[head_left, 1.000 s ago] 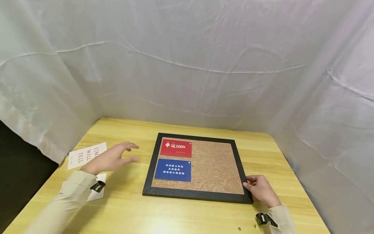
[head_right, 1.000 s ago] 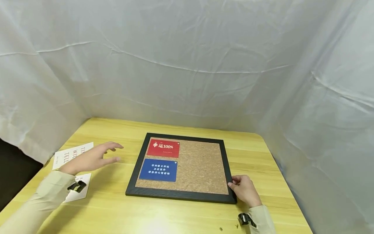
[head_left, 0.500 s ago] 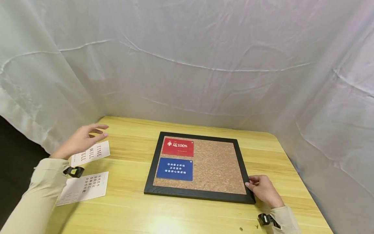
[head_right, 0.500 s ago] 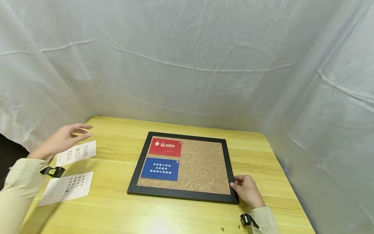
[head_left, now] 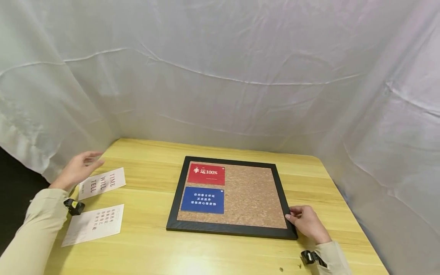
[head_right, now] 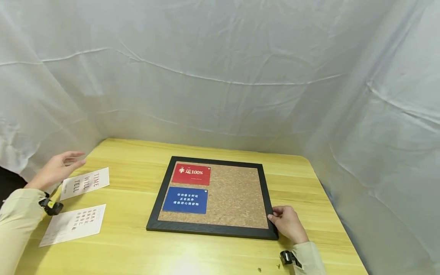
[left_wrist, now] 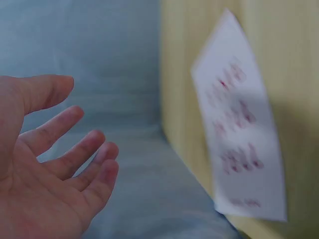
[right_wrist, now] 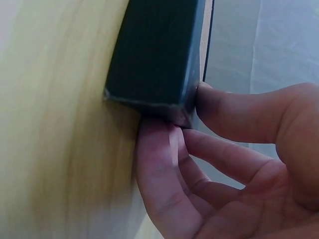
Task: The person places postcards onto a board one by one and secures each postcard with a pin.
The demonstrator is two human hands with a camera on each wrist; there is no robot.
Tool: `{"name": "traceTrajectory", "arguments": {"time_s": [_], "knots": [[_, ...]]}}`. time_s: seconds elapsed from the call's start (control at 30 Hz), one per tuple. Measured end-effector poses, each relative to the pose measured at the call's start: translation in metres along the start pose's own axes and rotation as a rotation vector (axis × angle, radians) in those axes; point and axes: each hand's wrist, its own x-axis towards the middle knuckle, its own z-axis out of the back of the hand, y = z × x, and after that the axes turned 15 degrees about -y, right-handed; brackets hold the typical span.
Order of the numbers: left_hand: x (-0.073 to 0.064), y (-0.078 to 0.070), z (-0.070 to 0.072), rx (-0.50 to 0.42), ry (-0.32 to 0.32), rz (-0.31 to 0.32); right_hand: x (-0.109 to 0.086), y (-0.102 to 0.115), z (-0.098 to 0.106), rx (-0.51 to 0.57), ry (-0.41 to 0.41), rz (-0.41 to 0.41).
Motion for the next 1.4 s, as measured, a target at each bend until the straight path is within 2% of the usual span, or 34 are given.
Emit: {"name": "traceTrajectory", "arguments": {"time_s": [0.13,0.23,0.27,0.37,0.5,0.63,0.77,0.9,1.2,1.4], "knots": [[0.002,0.019,-0.002,0.093,0.042,0.020,0.002,0.001,0.000,0.009,-0.005,0.003],[0.001,0.031,-0.006,0.165,0.099,0.001,0.002,0.002,0.000,0.018,-0.011,-0.009],[0.000,0.034,-0.008,0.180,0.121,-0.012,0.002,0.002,0.000,0.021,-0.010,-0.014],[-0.004,0.045,-0.016,0.227,0.158,-0.104,0.000,0.001,0.000,0.035,-0.008,-0.028],[-0.010,0.058,-0.023,0.285,0.166,-0.219,-0.002,0.001,-0.001,0.038,-0.008,-0.022],[-0.013,0.064,-0.026,0.357,0.170,-0.240,-0.002,0.002,-0.001,0.020,-0.016,-0.018],[-0.014,0.057,-0.023,0.424,0.156,-0.230,-0.001,0.002,-0.001,0.010,-0.016,-0.026],[-0.015,0.049,-0.019,0.434,0.167,-0.181,-0.001,0.001,-0.002,0.003,-0.019,-0.043],[-0.019,0.048,-0.017,0.355,0.227,-0.030,-0.004,-0.001,-0.003,0.009,-0.015,-0.063],[-0.016,0.045,-0.011,0.283,0.224,-0.025,-0.002,0.001,-0.002,0.028,-0.026,-0.065]]}}
